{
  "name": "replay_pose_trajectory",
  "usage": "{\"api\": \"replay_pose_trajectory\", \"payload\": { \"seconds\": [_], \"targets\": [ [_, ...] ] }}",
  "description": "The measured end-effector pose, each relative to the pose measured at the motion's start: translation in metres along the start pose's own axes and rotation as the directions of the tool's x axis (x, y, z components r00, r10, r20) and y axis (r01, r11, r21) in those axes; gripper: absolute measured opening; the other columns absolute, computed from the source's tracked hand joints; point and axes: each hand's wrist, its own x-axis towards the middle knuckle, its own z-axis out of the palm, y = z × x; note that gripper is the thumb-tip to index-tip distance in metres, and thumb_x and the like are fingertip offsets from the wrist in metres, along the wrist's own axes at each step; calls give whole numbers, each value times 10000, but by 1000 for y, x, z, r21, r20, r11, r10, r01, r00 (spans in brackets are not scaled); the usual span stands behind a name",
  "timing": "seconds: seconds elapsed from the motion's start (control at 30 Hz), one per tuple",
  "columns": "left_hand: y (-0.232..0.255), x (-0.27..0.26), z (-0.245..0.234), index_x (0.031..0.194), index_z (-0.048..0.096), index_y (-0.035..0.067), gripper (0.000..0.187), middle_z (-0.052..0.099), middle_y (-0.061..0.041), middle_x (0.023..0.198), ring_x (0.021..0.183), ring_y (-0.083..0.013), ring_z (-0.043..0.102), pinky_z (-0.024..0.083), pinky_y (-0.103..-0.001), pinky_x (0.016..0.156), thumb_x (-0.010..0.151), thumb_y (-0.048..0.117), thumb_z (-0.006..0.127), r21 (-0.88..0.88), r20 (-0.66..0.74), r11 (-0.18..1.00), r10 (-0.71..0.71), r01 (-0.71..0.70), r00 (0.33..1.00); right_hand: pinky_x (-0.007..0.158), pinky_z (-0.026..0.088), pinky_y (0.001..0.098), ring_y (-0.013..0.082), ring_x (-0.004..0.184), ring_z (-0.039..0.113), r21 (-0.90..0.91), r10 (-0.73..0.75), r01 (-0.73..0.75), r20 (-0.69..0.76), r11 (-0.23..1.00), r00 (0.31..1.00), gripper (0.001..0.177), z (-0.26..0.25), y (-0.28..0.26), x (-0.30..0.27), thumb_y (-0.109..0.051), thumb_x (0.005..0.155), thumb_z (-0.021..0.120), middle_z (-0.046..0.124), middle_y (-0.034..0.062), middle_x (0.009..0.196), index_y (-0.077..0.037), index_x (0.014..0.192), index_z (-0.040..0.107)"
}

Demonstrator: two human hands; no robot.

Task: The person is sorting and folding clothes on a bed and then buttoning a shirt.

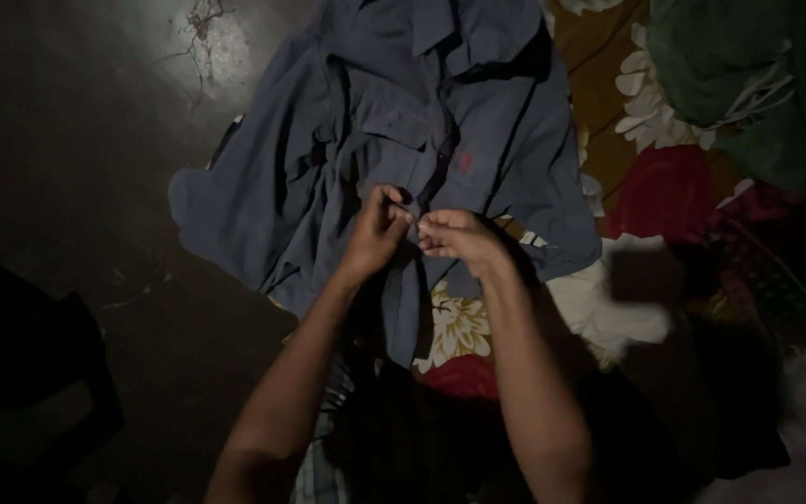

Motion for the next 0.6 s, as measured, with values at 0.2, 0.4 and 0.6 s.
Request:
{"api": "replay_pose_trajectory", "payload": {
  "seconds": [0.2,0.4,0.6],
  "targets": [
    [1,-1,0,1136,531,33,227,676,-30,842,780,-71,598,483,-255,705,978,43,694,-46,-57,990,-137,134,989,800,549,305,137,806,639,202,-101,97,11,975,995,207,0,35,15,-282,1007,697,650,0,901,-79,1016,656],
    [38,-46,4,1182,667,5,199,731,-172,1095,1003,-358,724,560,-350,810,984,12,685,563,-210,821,258,-99,943,706,476,286,128,742,565,194,-215,349,-498,917,840,277,60,58,-9,-338,1012,666,587,3,847,-69,1076,640],
    [10,-103,-14,1294,636,-18,501,674,-237,1146,1049,-431,626,543,-443,817,800,-91,587,892,-6,449,137,-56,991,811,487,313,154,927,574,-168,-535,551,-576,817,618,449,113,120,13,-353,926,800,599,36,1001,-17,1137,590]
  ]
}}
